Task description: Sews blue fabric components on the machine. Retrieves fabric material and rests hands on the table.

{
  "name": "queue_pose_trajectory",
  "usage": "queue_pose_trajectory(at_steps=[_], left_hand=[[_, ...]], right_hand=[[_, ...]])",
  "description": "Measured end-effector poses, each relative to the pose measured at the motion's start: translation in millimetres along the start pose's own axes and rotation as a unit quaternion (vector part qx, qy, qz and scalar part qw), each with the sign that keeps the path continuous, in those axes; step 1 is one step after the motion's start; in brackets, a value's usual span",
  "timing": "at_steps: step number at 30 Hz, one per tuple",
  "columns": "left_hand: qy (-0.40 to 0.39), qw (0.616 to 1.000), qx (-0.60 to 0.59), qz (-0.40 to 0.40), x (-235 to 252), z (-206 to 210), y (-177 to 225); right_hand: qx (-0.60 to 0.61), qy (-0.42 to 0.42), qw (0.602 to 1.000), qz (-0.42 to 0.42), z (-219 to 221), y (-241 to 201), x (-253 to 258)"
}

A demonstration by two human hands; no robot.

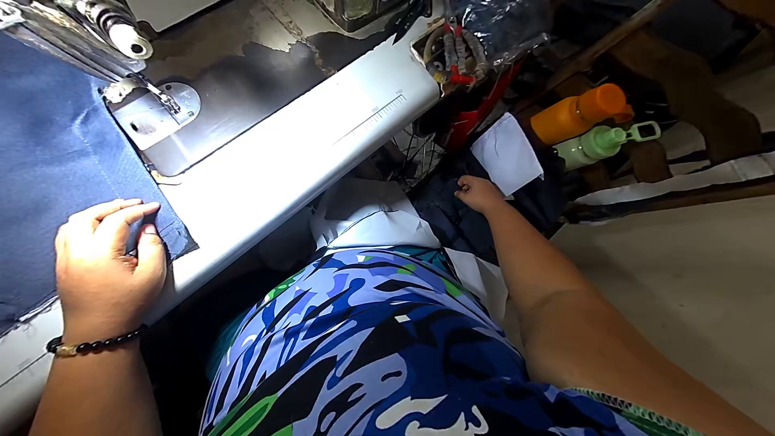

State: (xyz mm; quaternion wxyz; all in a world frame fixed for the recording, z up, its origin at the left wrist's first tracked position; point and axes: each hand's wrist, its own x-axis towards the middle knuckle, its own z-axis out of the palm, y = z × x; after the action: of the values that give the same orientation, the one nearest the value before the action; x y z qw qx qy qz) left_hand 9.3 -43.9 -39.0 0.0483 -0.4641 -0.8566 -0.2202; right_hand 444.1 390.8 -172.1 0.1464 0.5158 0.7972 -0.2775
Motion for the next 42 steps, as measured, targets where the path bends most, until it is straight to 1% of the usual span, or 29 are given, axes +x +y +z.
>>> queue_pose_trajectory(at_steps=[4, 10, 13, 14, 16, 18, 20, 24, 26, 29, 31, 33, 37, 38, 42], left_hand=[[-0.005, 1.000, -0.002, 0.001, 1.1, -2.1, 2.7], [-0.002, 1.000, -0.003, 0.001, 1.1, -1.1, 2.5], [0.000, 1.000, -0.005, 0.002, 0.4, 0.1, -0.2], [-0.001, 1.000, -0.005, 0.002, 0.2, 1.2, -3.1], [-0.003, 1.000, -0.008, -0.001, -0.4, 4.0, -7.9], [-0.004, 1.000, -0.012, -0.007, -1.6, 5.7, -9.7], [-0.005, 1.000, -0.008, -0.008, -1.9, 4.7, -9.3], [-0.006, 1.000, -0.004, -0.011, -1.2, 3.0, -6.0], [-0.006, 1.000, -0.005, -0.012, -1.6, 2.9, -6.1], [-0.007, 1.000, -0.004, -0.010, -1.8, 3.1, -8.5], [-0.008, 1.000, -0.004, -0.010, -2.1, 3.3, -9.3], [-0.008, 1.000, -0.003, -0.014, -2.3, 3.2, -8.6], [-0.006, 1.000, -0.003, -0.016, -2.7, 4.2, -11.1], [-0.007, 1.000, -0.002, -0.015, -3.0, 4.7, -12.7], [-0.009, 1.000, -0.002, -0.017, -2.4, 3.1, -9.1]], right_hand=[[-0.006, -0.025, 1.000, -0.002, -0.7, -3.5, 1.4], [0.004, -0.027, 1.000, 0.007, -7.0, 0.9, -5.0], [-0.019, -0.043, 0.998, -0.030, -0.1, 7.0, -17.6], [-0.019, -0.027, 0.998, -0.046, 3.4, 8.7, -22.6], [0.003, 0.046, 0.997, -0.057, 5.5, 8.2, -31.8], [0.009, 0.113, 0.993, -0.023, 5.5, 8.5, -30.7], [-0.002, 0.126, 0.992, 0.017, 3.4, 7.9, -23.0], [-0.030, 0.073, 0.992, 0.098, -11.0, -10.5, -10.1], [-0.026, 0.068, 0.989, 0.127, -11.3, -14.5, -1.1], [-0.019, 0.069, 0.987, 0.147, -10.0, -17.7, 8.5], [-0.004, 0.089, 0.985, 0.145, -5.8, -17.4, 12.0], [-0.013, 0.079, 0.988, 0.135, -1.1, -14.8, 15.7], [-0.037, 0.033, 0.998, 0.050, 9.5, -1.8, 20.9], [-0.036, 0.027, 0.998, 0.042, 11.2, -0.3, 20.5], [-0.067, 0.011, 0.995, 0.075, 8.7, -10.6, 16.5]])
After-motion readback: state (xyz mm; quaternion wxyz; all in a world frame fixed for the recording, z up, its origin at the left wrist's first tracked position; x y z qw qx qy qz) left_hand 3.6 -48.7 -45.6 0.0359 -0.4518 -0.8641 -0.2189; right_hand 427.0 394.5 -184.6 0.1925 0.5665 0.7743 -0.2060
